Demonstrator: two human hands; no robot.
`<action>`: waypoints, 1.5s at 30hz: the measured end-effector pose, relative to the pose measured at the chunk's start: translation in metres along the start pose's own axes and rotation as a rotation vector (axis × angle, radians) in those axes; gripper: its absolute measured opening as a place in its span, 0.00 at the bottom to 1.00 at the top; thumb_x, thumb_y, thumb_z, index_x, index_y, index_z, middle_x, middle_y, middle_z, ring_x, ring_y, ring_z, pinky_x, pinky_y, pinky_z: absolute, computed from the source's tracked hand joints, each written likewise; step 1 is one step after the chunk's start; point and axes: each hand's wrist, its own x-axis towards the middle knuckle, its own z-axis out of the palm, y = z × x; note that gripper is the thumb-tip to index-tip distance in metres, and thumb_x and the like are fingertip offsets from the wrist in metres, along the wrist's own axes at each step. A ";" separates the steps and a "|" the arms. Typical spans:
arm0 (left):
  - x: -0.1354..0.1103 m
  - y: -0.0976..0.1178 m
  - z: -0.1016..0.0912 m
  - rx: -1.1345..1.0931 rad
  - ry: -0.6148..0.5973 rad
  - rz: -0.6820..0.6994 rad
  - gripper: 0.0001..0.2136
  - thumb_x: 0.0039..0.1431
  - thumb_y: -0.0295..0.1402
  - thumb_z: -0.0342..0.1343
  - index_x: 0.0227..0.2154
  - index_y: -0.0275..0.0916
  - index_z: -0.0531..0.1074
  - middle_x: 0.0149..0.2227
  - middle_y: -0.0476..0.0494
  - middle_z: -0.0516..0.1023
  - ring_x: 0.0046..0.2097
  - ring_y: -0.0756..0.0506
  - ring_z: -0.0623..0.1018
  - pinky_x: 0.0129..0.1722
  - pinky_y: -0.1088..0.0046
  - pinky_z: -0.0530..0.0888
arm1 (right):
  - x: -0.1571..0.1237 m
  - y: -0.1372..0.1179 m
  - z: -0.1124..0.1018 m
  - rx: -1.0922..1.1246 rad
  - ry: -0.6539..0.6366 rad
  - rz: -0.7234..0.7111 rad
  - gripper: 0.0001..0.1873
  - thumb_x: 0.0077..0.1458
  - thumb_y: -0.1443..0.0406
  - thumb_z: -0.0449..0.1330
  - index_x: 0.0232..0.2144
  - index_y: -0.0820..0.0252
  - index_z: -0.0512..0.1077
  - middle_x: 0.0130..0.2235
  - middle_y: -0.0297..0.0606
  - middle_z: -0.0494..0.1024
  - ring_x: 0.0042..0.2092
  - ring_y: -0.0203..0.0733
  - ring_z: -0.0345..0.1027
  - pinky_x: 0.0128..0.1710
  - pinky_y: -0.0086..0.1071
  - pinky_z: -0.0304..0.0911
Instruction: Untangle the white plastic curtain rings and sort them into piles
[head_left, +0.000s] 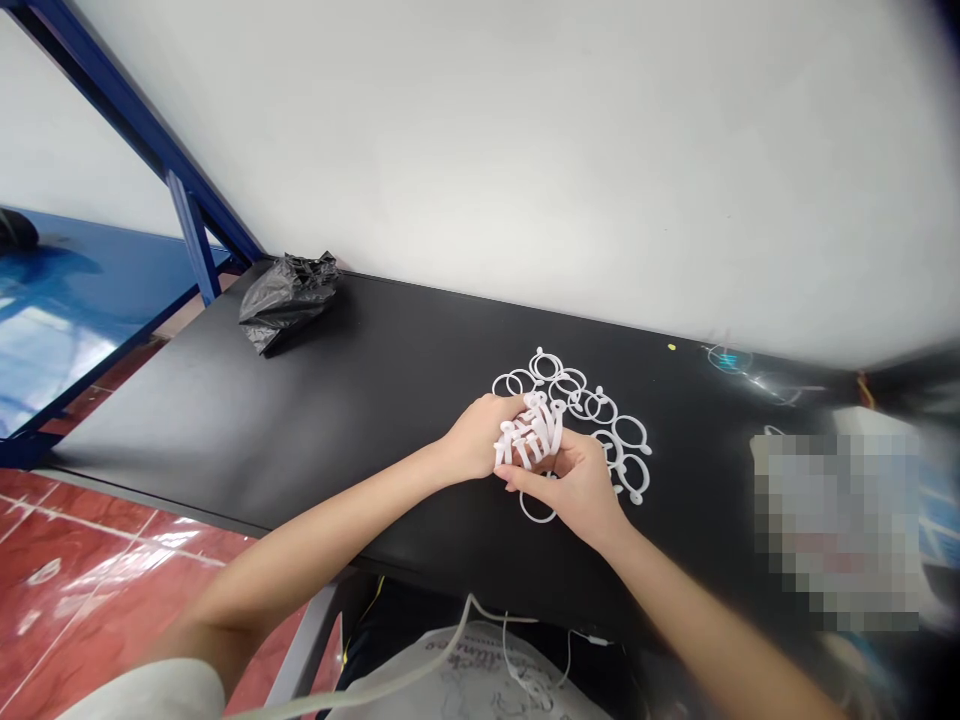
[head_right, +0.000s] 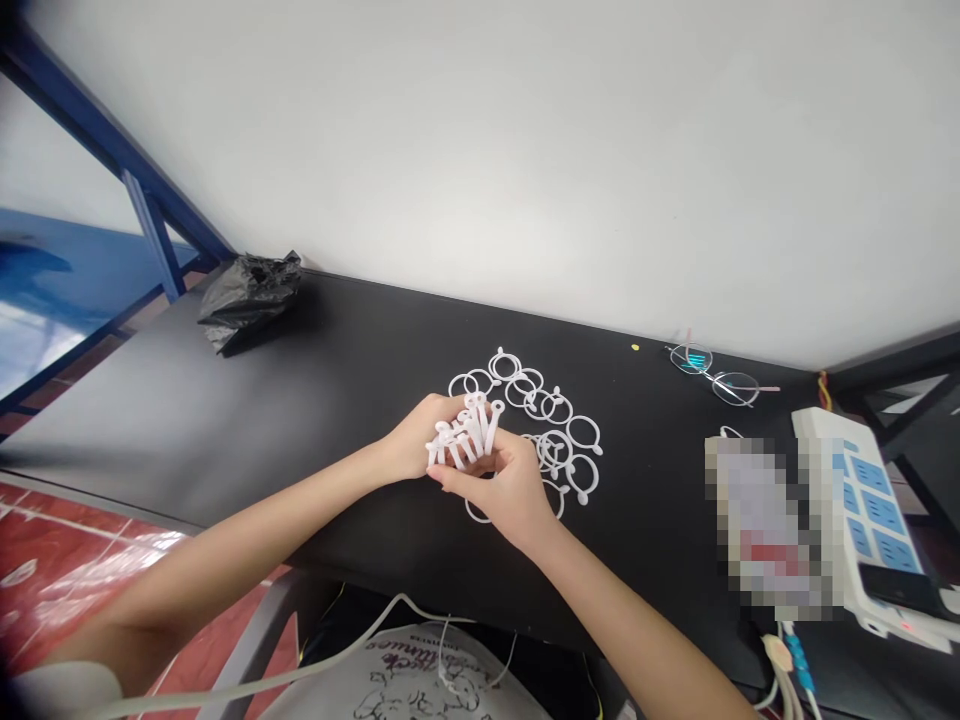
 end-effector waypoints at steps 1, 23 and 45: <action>0.000 0.001 0.000 0.010 -0.001 -0.004 0.04 0.46 0.26 0.55 0.25 0.37 0.64 0.22 0.54 0.68 0.24 0.52 0.66 0.25 0.78 0.61 | 0.000 0.000 0.000 0.001 -0.004 0.007 0.11 0.40 0.64 0.73 0.26 0.61 0.75 0.26 0.35 0.80 0.25 0.40 0.74 0.27 0.33 0.73; -0.002 0.005 -0.006 0.075 0.084 0.095 0.09 0.58 0.25 0.50 0.40 0.37 0.70 0.34 0.49 0.77 0.28 0.52 0.71 0.30 0.78 0.67 | 0.010 -0.005 -0.025 0.098 -0.103 0.093 0.12 0.47 0.60 0.70 0.29 0.63 0.77 0.27 0.37 0.79 0.25 0.36 0.74 0.20 0.24 0.68; -0.001 -0.005 -0.022 0.241 -0.151 0.147 0.19 0.69 0.33 0.38 0.21 0.37 0.62 0.21 0.50 0.65 0.22 0.53 0.62 0.26 0.75 0.60 | 0.009 -0.002 -0.031 0.020 -0.123 -0.061 0.12 0.56 0.58 0.64 0.27 0.61 0.78 0.27 0.37 0.80 0.26 0.38 0.75 0.31 0.33 0.75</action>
